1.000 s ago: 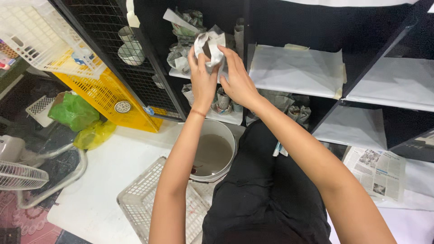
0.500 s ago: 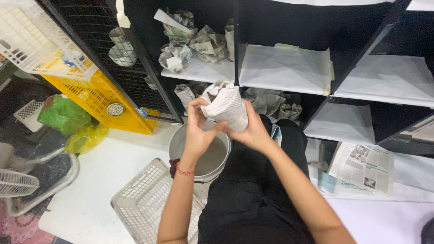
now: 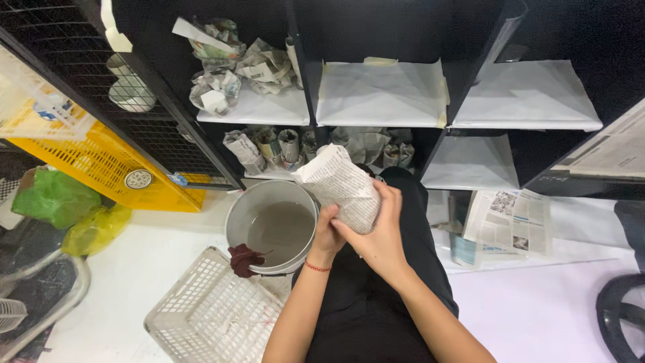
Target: The person sits on the floor and wraps several glass items with newspaper. They fold the newspaper around each glass, roll it tightly, and place the wrapped items onto a nearby shelf.
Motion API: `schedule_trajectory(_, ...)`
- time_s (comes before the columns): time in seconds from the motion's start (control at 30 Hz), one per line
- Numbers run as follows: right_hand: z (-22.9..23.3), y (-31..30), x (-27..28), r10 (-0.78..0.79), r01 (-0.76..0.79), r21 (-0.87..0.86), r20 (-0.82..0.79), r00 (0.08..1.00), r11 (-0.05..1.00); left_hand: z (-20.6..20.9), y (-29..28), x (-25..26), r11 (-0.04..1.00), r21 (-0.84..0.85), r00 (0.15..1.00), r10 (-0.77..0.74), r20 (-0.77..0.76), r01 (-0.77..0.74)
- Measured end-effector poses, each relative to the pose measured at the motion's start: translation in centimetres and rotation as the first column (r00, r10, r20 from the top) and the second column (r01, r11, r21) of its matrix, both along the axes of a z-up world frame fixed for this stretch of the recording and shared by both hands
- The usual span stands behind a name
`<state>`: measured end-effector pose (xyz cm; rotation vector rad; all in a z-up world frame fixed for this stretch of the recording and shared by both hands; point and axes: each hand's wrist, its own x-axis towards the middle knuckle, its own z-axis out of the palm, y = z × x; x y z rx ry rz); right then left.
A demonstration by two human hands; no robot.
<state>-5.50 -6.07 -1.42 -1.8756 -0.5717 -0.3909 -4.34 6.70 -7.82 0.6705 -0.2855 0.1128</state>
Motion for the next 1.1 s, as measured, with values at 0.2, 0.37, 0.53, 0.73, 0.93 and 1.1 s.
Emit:
schedule_trajectory(0.2, -0.3, -3.7, -1.2, 0.415, -0.379, 0.207, -0.171, 0.893, 0.902, -3.7, -1.2, 0.4, 0.991, -0.129, 0.999, 0.023, 0.033, -0.019)
schedule_trajectory(0.37, 0.8, -3.2, 0.0, 0.118, -0.142, -0.072, -0.267, 0.956, 0.987, -4.6, -2.5, -0.1, 0.914, 0.301, 0.962, 0.245, 0.121, -0.271)
schedule_trajectory(0.53, 1.7, -2.6, -0.7, -0.108, 0.143, -0.435, 0.105, 0.989, 0.889, -4.9, -3.2, -0.5, 0.776, 0.507, 0.926, 0.335, 0.173, -0.375)
schedule_trajectory(0.73, 1.1, -2.3, -0.3, -0.192, 0.285, -0.417, 0.250, 0.949, 0.863, -5.2, -4.0, -1.4, 0.752, 0.560, 0.937, 0.302, 0.177, -0.348)
schedule_trajectory(0.93, -0.5, -3.7, 2.6, -0.191, 0.201, -0.194, 0.072, 0.979, 0.960, -6.9, -3.5, -0.7, 0.755, 0.566, 0.943, 0.286, 0.168, -0.330)
schedule_trajectory(1.1, -2.8, -5.9, 3.8, 0.077, -0.039, 0.345, -0.097, 0.992, 0.938, -7.7, 0.5, 2.1, 0.676, 0.609, 0.897, 0.418, 0.145, -0.414)
